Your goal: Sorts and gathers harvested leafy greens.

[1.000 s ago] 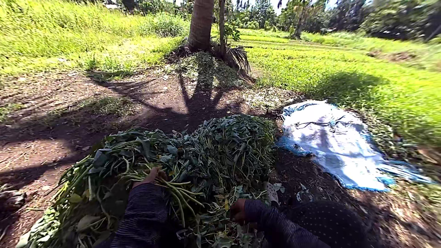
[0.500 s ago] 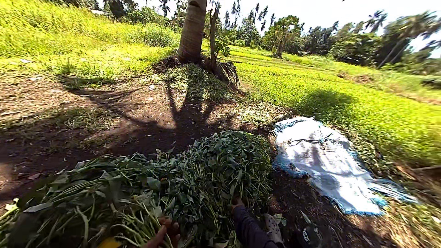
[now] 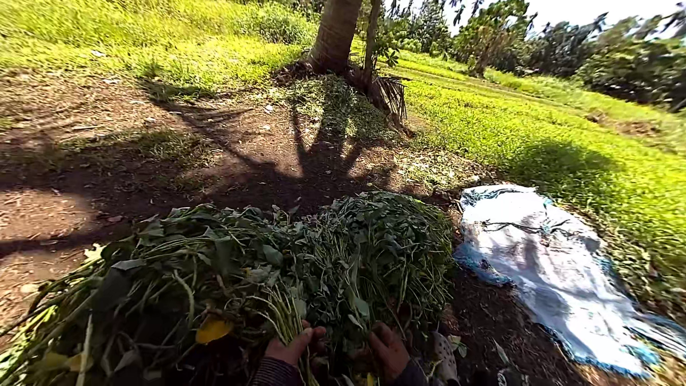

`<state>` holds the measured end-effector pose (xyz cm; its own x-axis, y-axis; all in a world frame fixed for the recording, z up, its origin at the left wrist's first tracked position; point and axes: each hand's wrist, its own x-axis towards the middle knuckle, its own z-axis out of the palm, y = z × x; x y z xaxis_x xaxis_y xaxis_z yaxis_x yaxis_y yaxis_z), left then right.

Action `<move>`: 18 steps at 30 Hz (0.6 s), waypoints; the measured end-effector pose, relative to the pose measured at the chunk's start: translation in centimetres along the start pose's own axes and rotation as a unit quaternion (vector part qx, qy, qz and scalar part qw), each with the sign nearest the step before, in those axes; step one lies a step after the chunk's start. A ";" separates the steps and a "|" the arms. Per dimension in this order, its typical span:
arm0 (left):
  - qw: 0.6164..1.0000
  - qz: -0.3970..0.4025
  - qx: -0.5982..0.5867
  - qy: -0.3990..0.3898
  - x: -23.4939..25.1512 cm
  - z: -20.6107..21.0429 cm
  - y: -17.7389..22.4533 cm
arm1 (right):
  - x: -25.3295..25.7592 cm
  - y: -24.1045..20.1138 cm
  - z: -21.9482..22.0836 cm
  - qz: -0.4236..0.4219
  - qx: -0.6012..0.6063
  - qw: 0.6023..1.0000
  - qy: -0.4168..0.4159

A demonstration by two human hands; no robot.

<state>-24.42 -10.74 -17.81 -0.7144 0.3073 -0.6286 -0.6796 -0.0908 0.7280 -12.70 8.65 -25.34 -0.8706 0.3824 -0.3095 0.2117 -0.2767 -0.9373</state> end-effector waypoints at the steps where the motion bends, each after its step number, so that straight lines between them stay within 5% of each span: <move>1: 1.000 -0.014 0.020 0.000 0.1 0.5 -0.2 | -1.0 0.3 0.9 -0.006 0.008 1.000 -0.025; 5: 0.973 -0.015 0.231 -0.005 1.1 0.6 -1.2 | -3.9 0.3 3.5 -0.035 -0.106 0.992 -0.063; 10: 0.930 0.020 0.368 -0.015 1.1 0.4 -1.7 | -4.9 -0.9 4.2 -0.109 -0.396 0.905 -0.112; 12: 0.940 0.031 0.341 -0.001 1.3 0.4 -2.3 | -5.4 -0.4 4.3 -0.035 -0.307 0.948 -0.081; 14: 0.951 0.035 0.307 0.015 1.4 0.5 -2.5 | -5.7 0.4 4.9 0.101 -0.078 0.992 -0.014; 18: 0.953 0.040 0.301 0.011 0.8 0.5 -1.9 | -6.0 -0.4 6.7 0.254 0.190 0.948 0.034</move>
<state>-23.57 -9.89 -19.57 -0.7675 0.3019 -0.5656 -0.4091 0.4486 0.7946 -10.58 0.54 -22.05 -0.6654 0.1675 -0.7275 0.4090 -0.7334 -0.5430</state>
